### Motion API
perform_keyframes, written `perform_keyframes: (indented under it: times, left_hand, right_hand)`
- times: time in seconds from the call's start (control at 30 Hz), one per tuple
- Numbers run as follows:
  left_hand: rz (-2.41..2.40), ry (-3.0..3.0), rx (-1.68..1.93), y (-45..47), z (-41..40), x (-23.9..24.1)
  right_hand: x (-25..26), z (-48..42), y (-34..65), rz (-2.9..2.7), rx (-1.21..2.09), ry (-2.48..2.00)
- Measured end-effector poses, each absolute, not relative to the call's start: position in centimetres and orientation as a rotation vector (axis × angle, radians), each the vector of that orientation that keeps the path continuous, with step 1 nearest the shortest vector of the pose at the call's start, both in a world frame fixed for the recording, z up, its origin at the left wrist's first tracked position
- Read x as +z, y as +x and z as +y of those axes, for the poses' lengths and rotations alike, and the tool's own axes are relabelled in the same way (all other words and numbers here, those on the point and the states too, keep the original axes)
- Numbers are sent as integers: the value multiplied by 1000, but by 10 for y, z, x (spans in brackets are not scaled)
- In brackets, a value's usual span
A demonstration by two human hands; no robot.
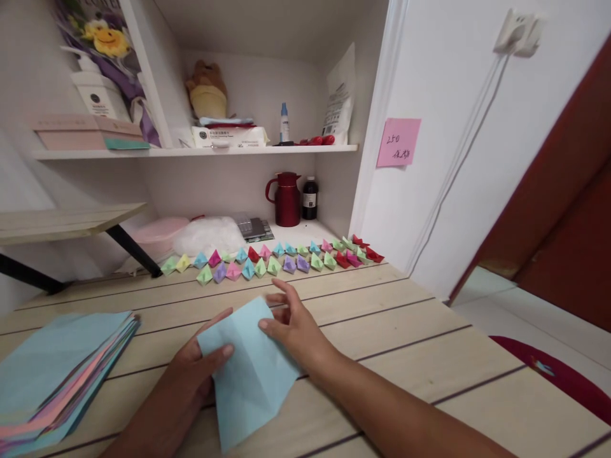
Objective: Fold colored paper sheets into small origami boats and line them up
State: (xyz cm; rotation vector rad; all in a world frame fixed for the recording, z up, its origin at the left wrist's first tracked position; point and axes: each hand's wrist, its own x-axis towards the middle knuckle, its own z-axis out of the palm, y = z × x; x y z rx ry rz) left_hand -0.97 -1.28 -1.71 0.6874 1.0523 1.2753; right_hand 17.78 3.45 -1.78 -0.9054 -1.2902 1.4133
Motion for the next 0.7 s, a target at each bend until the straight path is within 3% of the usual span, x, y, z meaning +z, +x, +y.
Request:
perform_keyframes:
  times: [0.17,0.27,0.47,0.7]
  left_hand:
    - [1058,649,1393,-15,-10,-14]
    - [1048,685,1453,-19,-11,-13]
    - [996,742,1455,-15,-14,-13]
    - [1104,886,1402,-2,-17,-12]
  right_hand:
    - [-6,38,188,-1460,890,-1031]
    - [3,25,187,-1695,963,-933]
    - [-5,-1,171,-2006,769,-905]
    - [-15,6,164,-1745,1118,-1020]
